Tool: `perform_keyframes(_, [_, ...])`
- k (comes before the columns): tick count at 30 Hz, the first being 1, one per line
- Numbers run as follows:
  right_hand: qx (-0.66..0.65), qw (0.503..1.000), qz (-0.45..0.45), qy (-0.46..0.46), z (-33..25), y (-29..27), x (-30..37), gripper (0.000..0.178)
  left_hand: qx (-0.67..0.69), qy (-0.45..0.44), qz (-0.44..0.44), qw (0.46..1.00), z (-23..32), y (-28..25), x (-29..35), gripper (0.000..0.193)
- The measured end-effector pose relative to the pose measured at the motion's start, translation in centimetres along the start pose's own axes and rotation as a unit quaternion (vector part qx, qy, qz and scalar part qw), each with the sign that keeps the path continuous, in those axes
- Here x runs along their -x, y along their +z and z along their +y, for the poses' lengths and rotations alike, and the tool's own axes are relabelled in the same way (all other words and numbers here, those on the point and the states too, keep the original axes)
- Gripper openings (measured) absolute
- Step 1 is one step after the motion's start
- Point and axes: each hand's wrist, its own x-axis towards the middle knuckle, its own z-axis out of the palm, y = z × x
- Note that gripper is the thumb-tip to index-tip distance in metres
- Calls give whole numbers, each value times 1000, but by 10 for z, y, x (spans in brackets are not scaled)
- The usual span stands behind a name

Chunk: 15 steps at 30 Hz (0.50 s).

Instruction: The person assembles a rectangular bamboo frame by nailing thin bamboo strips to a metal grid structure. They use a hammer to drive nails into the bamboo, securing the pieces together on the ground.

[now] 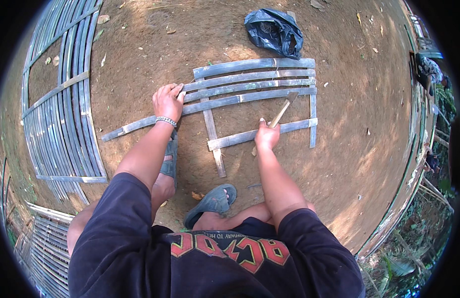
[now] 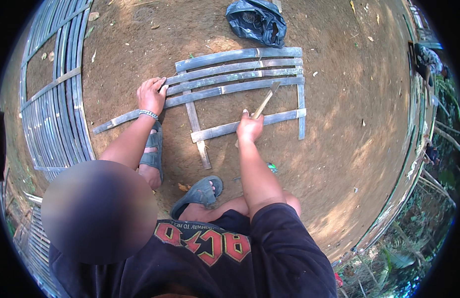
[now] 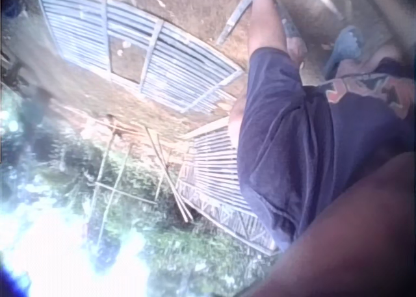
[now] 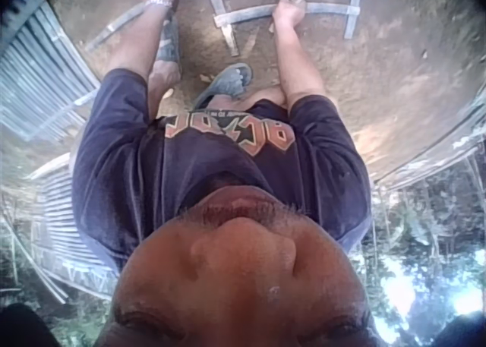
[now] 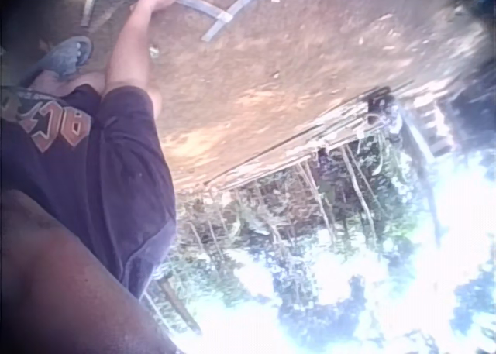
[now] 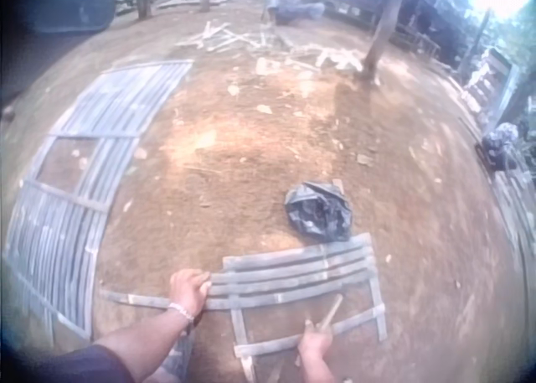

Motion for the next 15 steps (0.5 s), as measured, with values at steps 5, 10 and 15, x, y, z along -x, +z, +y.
perform_keyframes(5, [-17,1000,-9,0,5,1,-2,50,-5,0,-11,1000,1,-1,0,29])
perform_keyframes(10, [-22,1000,-11,-5,9,5,-4,52,-15,-6,-20,1000,2,-3,1,30])
perform_keyframes(15, [-19,1000,-16,1,3,2,2,52,-13,-7,-26,1000,0,-5,1,30])
